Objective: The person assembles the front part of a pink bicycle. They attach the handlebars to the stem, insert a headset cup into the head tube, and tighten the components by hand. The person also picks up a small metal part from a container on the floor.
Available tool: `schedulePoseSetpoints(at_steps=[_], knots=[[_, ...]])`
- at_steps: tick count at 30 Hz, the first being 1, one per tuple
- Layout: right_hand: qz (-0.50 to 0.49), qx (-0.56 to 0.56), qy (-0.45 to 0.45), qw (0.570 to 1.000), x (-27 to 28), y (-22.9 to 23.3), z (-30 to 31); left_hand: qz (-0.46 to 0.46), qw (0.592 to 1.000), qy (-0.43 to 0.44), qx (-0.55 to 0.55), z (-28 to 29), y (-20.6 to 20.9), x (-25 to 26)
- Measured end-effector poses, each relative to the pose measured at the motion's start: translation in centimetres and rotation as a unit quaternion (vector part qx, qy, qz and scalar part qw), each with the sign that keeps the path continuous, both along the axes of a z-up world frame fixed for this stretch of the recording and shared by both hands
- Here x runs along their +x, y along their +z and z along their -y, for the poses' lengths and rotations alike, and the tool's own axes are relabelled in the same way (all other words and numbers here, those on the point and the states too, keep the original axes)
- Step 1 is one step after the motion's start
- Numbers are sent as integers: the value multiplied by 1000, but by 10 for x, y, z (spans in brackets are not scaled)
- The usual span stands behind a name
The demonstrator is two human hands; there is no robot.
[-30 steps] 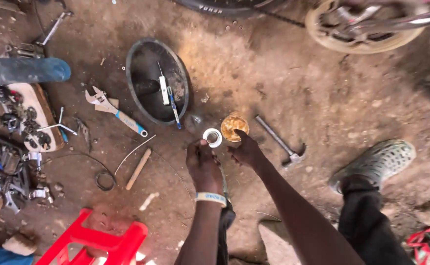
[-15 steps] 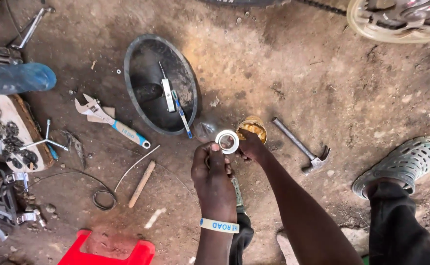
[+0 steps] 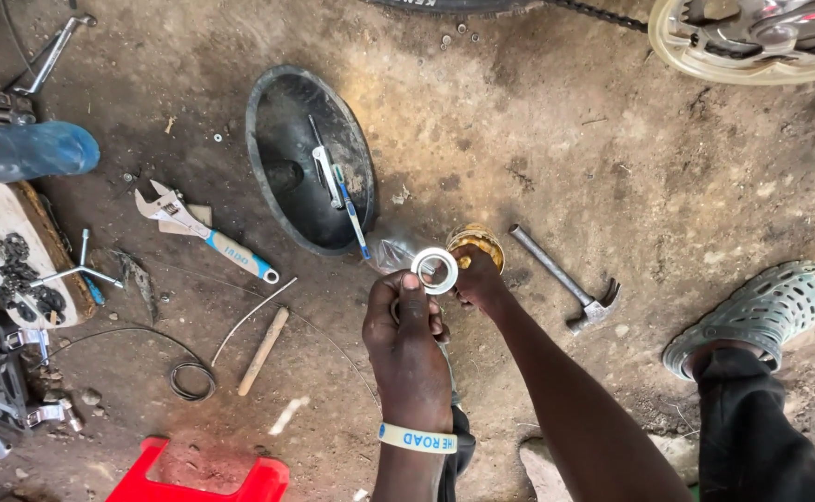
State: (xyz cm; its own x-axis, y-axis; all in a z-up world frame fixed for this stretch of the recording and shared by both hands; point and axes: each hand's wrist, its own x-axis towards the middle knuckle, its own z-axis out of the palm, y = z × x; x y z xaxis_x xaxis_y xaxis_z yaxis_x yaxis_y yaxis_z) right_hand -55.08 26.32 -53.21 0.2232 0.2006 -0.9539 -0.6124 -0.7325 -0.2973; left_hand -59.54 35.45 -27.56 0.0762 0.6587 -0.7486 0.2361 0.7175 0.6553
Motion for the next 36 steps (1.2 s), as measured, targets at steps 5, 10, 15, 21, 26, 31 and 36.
schedulePoseSetpoints(at_steps=[5,10,15,21,26,31,36], knots=[[33,29,-78,996,12,83,0,-9,1000,-14,12,6,-1,3],[9,87,-286,954,33,220,14,-58,997,-50,21,15,8,13],[148,269,-150,940,46,310,56,-43,976,-168,133,39,23,26],[261,257,11,931,86,351,85,-2,899,-309,309,65,64,60],[233,270,-8,934,105,366,114,32,871,-344,350,96,85,80],[-201,392,-417,795,126,404,142,36,842,-362,398,119,117,103],[-302,483,-543,617,140,444,161,16,820,-372,434,147,148,132]])
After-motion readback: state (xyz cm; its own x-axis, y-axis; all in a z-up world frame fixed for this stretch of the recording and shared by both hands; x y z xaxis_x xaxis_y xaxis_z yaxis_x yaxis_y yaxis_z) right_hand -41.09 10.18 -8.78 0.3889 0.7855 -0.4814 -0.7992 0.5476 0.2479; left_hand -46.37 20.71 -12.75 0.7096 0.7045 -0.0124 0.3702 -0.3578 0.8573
